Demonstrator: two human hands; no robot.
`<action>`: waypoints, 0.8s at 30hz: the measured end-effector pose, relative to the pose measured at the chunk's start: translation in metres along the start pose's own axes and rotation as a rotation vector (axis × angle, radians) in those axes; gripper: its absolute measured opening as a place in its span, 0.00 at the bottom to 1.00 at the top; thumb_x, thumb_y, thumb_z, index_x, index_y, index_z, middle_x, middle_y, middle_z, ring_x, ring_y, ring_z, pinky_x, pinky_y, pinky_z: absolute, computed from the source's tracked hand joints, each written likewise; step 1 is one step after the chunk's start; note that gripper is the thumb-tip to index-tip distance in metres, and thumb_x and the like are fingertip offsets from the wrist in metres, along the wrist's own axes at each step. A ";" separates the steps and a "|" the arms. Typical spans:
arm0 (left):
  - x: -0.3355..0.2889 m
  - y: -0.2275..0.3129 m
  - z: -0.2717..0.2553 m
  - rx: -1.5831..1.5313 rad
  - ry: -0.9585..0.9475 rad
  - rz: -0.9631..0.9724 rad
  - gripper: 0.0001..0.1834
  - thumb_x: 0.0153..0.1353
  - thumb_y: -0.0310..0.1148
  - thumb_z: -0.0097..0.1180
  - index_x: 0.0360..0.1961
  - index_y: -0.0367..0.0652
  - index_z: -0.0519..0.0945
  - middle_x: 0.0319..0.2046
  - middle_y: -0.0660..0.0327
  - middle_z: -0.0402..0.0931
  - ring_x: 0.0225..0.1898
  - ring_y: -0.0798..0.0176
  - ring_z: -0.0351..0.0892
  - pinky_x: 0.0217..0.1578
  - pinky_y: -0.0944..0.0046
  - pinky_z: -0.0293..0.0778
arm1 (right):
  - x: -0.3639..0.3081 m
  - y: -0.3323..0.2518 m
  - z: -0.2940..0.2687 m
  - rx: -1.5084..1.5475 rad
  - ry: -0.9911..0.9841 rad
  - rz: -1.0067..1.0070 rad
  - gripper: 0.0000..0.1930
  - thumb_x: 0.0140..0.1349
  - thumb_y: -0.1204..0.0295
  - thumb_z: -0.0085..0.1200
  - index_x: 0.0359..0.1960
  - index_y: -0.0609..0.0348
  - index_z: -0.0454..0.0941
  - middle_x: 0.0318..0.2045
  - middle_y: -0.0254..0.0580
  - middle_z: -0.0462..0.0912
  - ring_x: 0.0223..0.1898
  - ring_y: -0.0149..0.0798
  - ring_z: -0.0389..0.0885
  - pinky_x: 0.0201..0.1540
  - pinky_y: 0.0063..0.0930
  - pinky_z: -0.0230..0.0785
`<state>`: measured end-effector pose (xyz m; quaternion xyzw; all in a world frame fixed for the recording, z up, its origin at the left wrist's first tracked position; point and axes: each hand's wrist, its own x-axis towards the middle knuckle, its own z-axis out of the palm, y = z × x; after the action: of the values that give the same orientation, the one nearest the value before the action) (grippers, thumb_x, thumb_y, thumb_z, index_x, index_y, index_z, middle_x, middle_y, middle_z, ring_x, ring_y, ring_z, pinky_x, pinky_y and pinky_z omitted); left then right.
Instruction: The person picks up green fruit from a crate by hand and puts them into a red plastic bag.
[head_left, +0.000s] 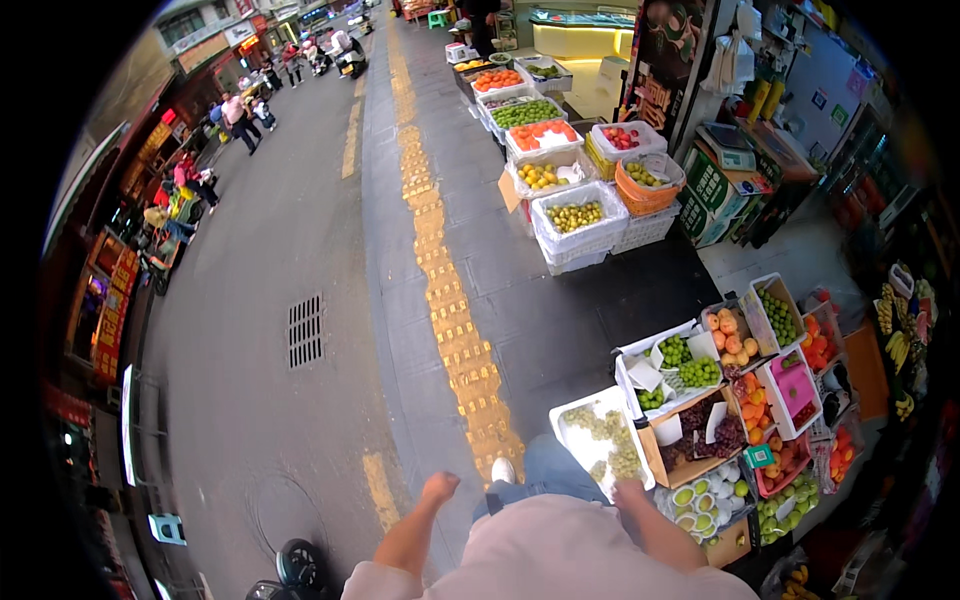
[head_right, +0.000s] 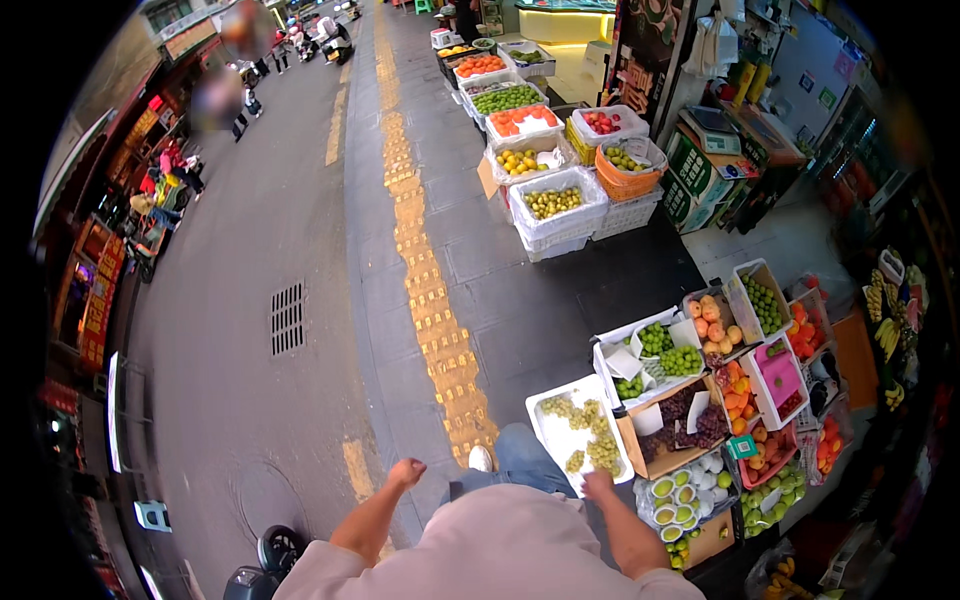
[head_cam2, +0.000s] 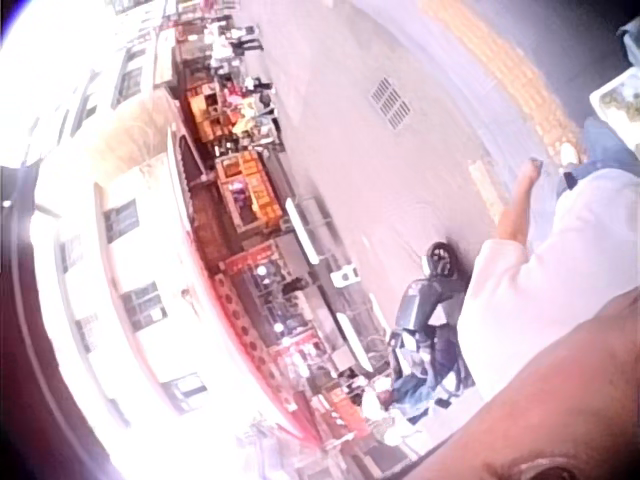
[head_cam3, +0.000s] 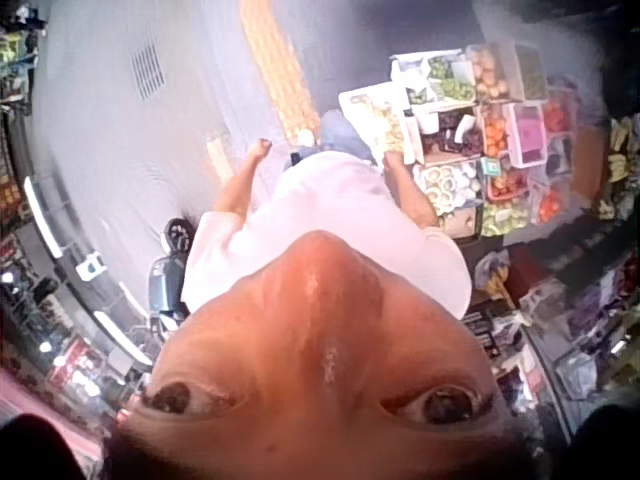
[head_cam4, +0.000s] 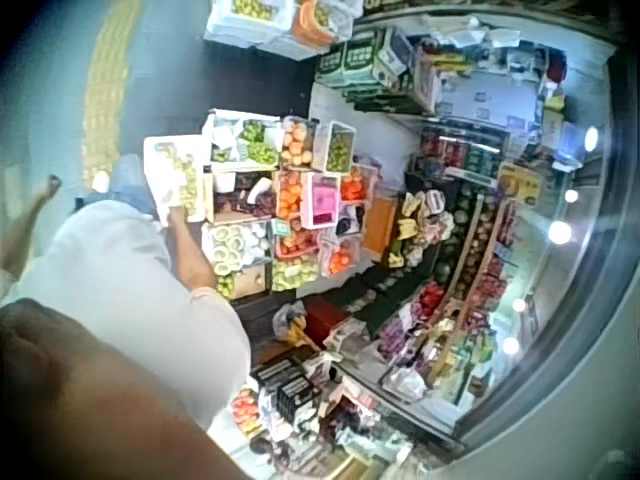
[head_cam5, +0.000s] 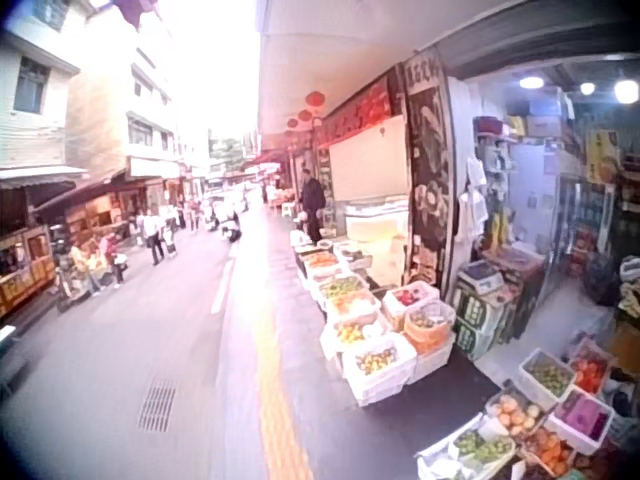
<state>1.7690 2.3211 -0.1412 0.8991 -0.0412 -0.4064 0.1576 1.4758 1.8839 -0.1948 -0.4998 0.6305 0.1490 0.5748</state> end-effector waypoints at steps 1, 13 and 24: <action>0.029 0.029 -0.029 -0.010 0.044 0.030 0.23 0.58 0.49 0.52 0.46 0.47 0.84 0.43 0.48 0.82 0.48 0.44 0.81 0.49 0.52 0.75 | -0.002 -0.006 -0.009 0.025 0.099 -0.008 0.09 0.57 0.68 0.57 0.34 0.60 0.79 0.23 0.44 0.81 0.19 0.40 0.80 0.19 0.36 0.72; 0.317 0.331 -0.213 0.061 0.004 0.092 0.19 0.59 0.46 0.55 0.44 0.47 0.85 0.36 0.52 0.85 0.37 0.49 0.85 0.41 0.56 0.78 | 0.251 -0.317 -0.043 0.026 0.101 0.031 0.13 0.58 0.63 0.54 0.29 0.62 0.82 0.25 0.49 0.83 0.27 0.49 0.82 0.31 0.44 0.71; 0.533 0.662 -0.185 0.453 -0.204 0.550 0.15 0.60 0.41 0.59 0.42 0.42 0.85 0.24 0.59 0.82 0.26 0.60 0.82 0.29 0.59 0.77 | 0.278 -0.817 -0.202 0.007 0.359 -0.694 0.14 0.58 0.60 0.55 0.36 0.58 0.84 0.33 0.49 0.85 0.37 0.52 0.84 0.43 0.39 0.75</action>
<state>2.2976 1.6326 -0.1992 0.8213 -0.3855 -0.4172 0.0531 2.0594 1.2296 -0.0621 -0.6995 0.5152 -0.1465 0.4732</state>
